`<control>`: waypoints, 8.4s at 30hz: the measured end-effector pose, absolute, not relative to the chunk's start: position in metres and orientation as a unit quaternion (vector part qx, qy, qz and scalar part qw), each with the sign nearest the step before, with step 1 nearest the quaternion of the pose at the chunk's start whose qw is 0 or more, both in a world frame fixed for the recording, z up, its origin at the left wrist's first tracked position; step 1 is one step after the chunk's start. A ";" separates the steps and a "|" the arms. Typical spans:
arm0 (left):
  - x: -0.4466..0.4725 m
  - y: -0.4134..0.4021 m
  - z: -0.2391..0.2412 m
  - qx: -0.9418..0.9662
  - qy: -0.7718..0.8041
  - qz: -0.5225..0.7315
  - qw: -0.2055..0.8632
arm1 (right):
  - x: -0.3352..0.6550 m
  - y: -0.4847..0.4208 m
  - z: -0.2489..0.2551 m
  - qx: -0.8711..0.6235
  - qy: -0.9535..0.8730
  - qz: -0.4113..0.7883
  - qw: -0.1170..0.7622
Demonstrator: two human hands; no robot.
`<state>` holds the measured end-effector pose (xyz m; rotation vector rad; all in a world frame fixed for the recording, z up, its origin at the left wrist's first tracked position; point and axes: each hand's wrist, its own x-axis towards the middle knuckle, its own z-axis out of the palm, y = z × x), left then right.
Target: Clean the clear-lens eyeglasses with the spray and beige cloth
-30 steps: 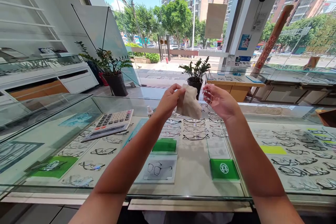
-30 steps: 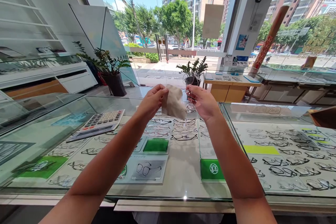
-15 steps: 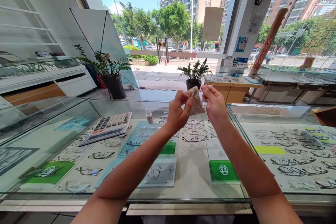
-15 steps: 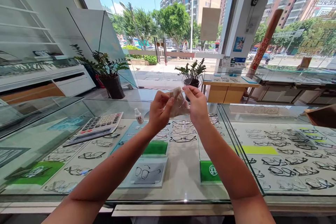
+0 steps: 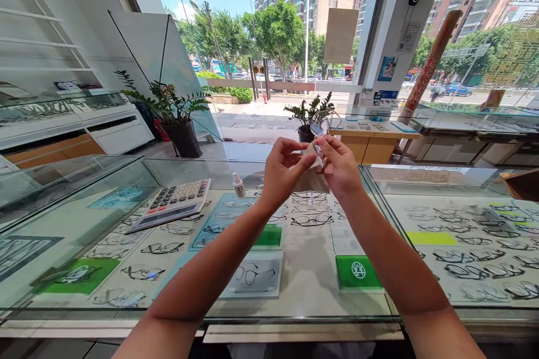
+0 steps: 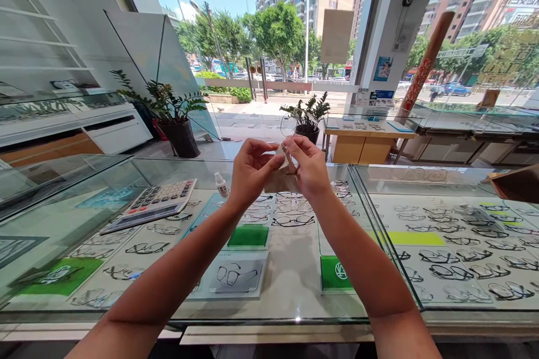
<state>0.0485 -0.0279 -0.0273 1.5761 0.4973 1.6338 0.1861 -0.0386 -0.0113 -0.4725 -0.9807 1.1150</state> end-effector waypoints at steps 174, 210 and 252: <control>-0.001 -0.050 0.017 0.588 0.244 0.749 -0.184 | 0.209 -0.088 0.007 -0.362 -0.654 -0.159 0.645; -0.002 -0.064 0.021 0.617 0.299 0.724 -0.080 | 0.189 -0.093 0.001 -0.369 -0.588 -0.156 0.703; 0.000 -0.040 0.013 0.633 0.302 0.712 0.040 | 0.189 -0.079 -0.004 -0.346 -0.580 -0.155 0.721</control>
